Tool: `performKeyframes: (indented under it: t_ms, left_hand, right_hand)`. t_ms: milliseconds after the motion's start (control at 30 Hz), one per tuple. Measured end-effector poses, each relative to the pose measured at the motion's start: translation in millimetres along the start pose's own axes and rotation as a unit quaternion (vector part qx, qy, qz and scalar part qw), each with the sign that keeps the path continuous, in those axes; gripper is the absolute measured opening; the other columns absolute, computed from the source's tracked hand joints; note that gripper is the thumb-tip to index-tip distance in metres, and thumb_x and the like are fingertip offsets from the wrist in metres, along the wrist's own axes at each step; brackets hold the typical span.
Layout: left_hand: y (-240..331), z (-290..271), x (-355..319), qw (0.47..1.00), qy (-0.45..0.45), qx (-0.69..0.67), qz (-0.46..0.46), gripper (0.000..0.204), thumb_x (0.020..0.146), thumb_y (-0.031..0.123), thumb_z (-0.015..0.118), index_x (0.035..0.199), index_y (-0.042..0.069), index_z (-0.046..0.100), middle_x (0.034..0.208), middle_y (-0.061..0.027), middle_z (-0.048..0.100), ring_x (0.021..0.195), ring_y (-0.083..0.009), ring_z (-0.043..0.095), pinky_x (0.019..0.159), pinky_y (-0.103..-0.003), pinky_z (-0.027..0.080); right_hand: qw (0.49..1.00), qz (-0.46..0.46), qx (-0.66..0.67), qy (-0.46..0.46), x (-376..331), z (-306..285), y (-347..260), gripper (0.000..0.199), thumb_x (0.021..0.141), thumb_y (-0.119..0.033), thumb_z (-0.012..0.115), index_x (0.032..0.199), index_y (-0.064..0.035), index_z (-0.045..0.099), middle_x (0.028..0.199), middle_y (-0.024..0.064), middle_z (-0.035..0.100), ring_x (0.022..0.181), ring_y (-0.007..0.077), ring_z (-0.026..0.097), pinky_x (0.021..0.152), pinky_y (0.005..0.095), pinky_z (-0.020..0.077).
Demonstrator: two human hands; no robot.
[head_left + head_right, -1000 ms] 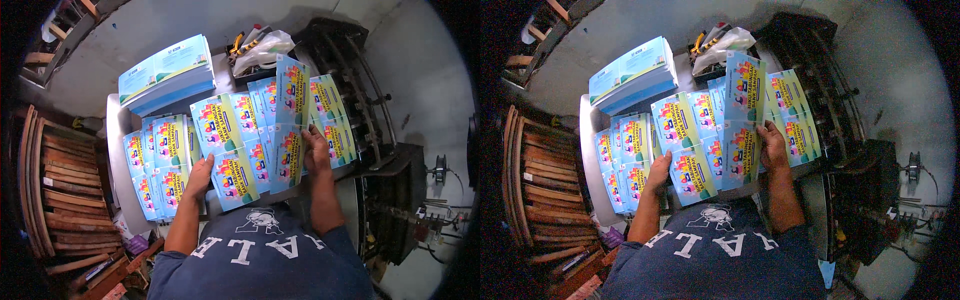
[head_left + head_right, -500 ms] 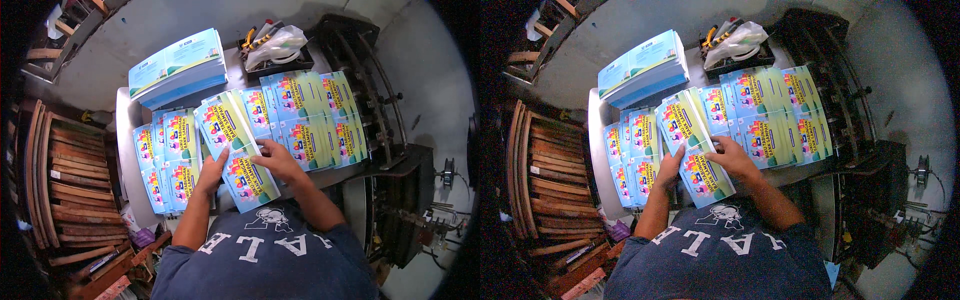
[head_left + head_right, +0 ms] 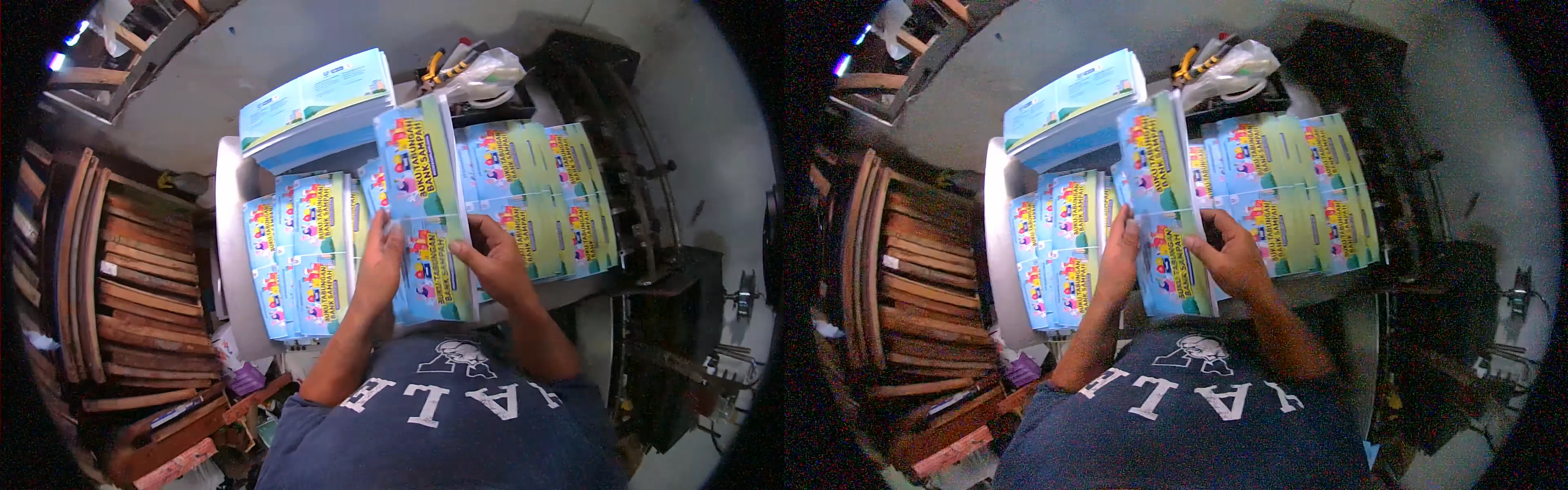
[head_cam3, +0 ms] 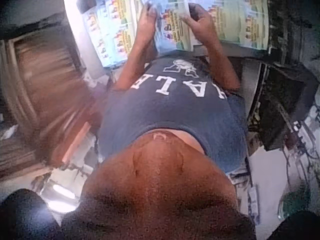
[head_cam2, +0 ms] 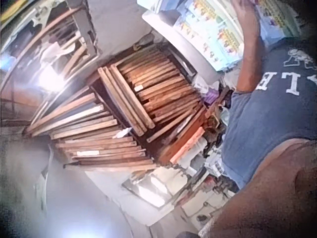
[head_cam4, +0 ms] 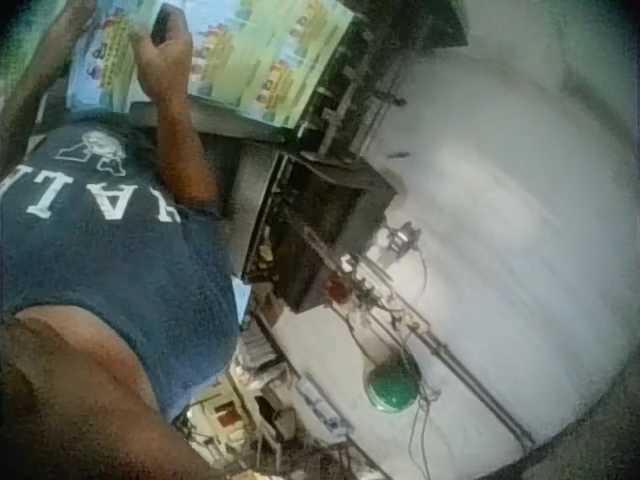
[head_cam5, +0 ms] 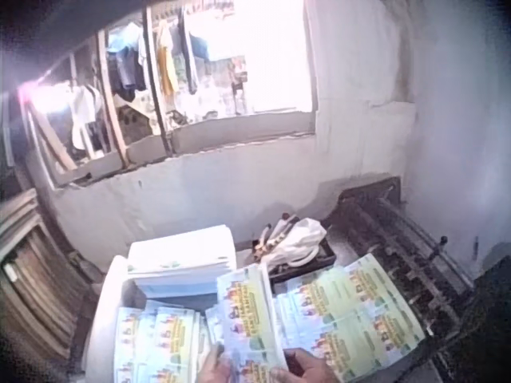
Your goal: The person assembles booklets by wrapping printed paper covers around inner sheets, folding each booklet, and organizing them into stacks on the table.
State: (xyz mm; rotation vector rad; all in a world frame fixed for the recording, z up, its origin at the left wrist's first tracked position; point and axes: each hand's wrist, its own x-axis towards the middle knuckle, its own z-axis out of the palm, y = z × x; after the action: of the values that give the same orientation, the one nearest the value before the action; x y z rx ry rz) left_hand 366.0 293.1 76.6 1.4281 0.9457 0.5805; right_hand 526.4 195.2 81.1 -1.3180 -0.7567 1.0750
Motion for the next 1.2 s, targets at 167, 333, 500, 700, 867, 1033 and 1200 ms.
performKeyframes:
  t_ms: [167,333,500,700,867,1033,1200]
  left_hand:
    - [19.1,-17.1,-5.3,0.887,-0.089,-0.448,-0.076,0.072,0.094,0.061,0.033,0.136,0.003,0.037,0.123,-0.0177,0.055,0.11,-0.0268,0.057,0.095,-0.044,0.047]
    - [38.5,-12.1,-12.9,0.905,-0.094,-0.414,-0.022,0.073,0.092,0.062,0.034,0.135,0.002,0.039,0.123,-0.0161,0.055,0.11,-0.025,0.057,0.094,-0.041,0.048]
    - [35.9,-16.7,-22.4,0.893,-0.103,-0.439,-0.002,0.073,0.09,0.057,0.041,0.136,0.001,0.038,0.124,-0.0163,0.054,0.112,-0.0251,0.056,0.093,-0.04,0.048]
    - [30.2,-16.1,-33.4,0.876,-0.116,-0.468,0.012,0.074,0.088,0.052,0.05,0.136,-0.002,0.036,0.126,-0.0166,0.053,0.113,-0.0252,0.055,0.093,-0.039,0.048]
    - [26.3,-26.4,-45.8,0.856,-0.14,-0.495,0.042,0.076,0.086,0.048,0.058,0.137,-0.003,0.035,0.127,-0.0169,0.052,0.115,-0.0254,0.054,0.092,-0.038,0.048]
    - [57.3,-45.5,-69.6,0.904,-0.188,-0.36,0.136,0.08,0.08,0.041,0.068,0.137,-0.005,0.035,0.127,-0.0169,0.052,0.114,-0.0253,0.055,0.091,-0.037,0.048]
    - [44.4,-77.1,-65.9,0.964,-0.085,-0.251,0.019,0.077,0.073,0.029,0.069,0.134,-0.006,0.037,0.122,-0.0189,0.055,0.107,-0.0284,0.059,0.091,-0.038,0.048]
  right_hand:
    - [0.976,-0.008,0.103,-0.191,-5.4,25.3,-27.2,0.052,0.083,-0.016,0.072,0.125,0.0019,0.047,0.121,0.0146,0.057,0.112,0.0206,0.055,0.095,0.034,0.0447]
    - [0.957,0.005,0.156,-0.245,-7.7,33.5,-30.4,0.056,0.082,-0.023,0.072,0.125,0.0024,0.047,0.115,0.0119,0.058,0.109,0.0194,0.055,0.093,0.035,0.044]
    - [0.986,0.052,0.037,-0.154,-23.4,35.7,-56.5,0.035,0.091,-0.021,0.057,0.115,0.0035,0.053,0.096,0.0122,0.06,0.091,0.0181,0.057,0.083,0.035,0.0458]
    - [0.973,0.029,-0.066,-0.218,-40.8,37.0,-85.7,0.024,0.09,-0.015,0.053,0.105,0.0029,0.054,0.087,0.0141,0.06,0.082,0.0206,0.059,0.076,0.0364,0.0468]
    - [0.915,-0.168,-0.321,-0.179,-41.7,42.0,-89.7,0.036,0.082,-0.006,0.057,0.117,0.0028,0.052,0.11,0.0229,0.056,0.086,0.0404,0.062,0.075,0.0443,0.0508]
    - [0.888,-0.194,-0.383,-0.167,-44.5,57.1,-103.3,0.044,0.079,-0.004,0.058,0.122,0.0012,0.051,0.113,0.0217,0.056,0.088,0.0405,0.062,0.076,0.0448,0.0519]
    - [0.907,-0.201,-0.314,-0.197,-34.4,38.0,-118.5,0.037,0.081,-0.006,0.058,0.117,0.0002,0.057,0.112,0.0164,0.059,0.093,0.0309,0.063,0.083,0.0398,0.0494]
